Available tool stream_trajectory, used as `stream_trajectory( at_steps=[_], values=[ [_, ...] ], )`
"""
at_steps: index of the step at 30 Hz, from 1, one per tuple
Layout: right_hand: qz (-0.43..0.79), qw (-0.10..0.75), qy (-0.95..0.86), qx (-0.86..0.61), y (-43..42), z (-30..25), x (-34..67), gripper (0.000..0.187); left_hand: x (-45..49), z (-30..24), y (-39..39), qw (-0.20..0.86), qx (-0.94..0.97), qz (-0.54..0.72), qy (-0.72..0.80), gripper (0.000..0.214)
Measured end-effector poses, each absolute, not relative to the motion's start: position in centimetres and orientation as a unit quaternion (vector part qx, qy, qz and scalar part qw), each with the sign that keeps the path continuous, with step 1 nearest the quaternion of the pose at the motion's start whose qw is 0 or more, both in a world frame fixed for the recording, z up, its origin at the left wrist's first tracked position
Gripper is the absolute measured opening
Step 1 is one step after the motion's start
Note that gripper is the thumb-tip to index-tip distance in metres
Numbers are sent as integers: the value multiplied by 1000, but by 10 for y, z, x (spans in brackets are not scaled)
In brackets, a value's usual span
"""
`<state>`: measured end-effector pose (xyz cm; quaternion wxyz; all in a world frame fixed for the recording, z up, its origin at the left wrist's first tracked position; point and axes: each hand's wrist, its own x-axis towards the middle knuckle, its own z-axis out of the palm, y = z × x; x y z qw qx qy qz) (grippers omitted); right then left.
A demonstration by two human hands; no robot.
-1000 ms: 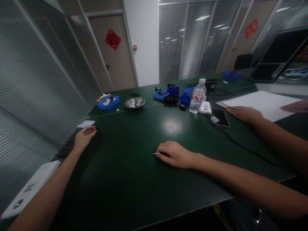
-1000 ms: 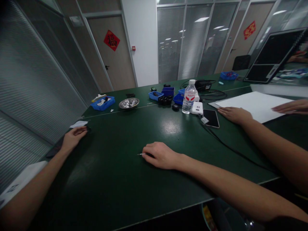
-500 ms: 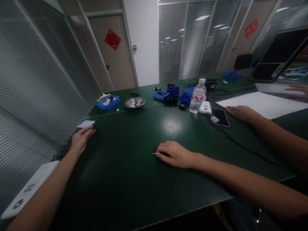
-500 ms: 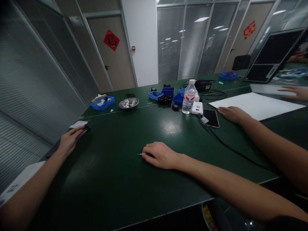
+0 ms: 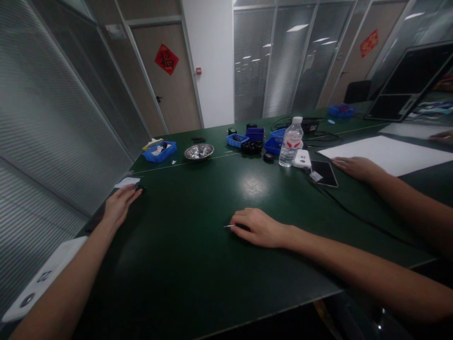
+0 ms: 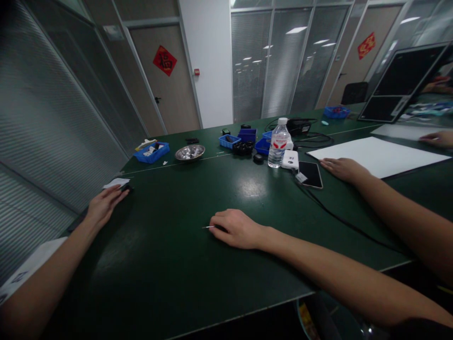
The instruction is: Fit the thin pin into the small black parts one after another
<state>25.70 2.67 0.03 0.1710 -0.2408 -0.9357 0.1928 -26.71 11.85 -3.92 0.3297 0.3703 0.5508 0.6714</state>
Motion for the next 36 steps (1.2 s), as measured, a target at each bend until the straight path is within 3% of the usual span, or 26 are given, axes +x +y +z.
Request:
stream_trajectory(
  at_steps=[36],
  values=[
    [198,170,-936,-236,25,3,257,24,-260,-35,117,301,393,647,579,24]
  ],
)
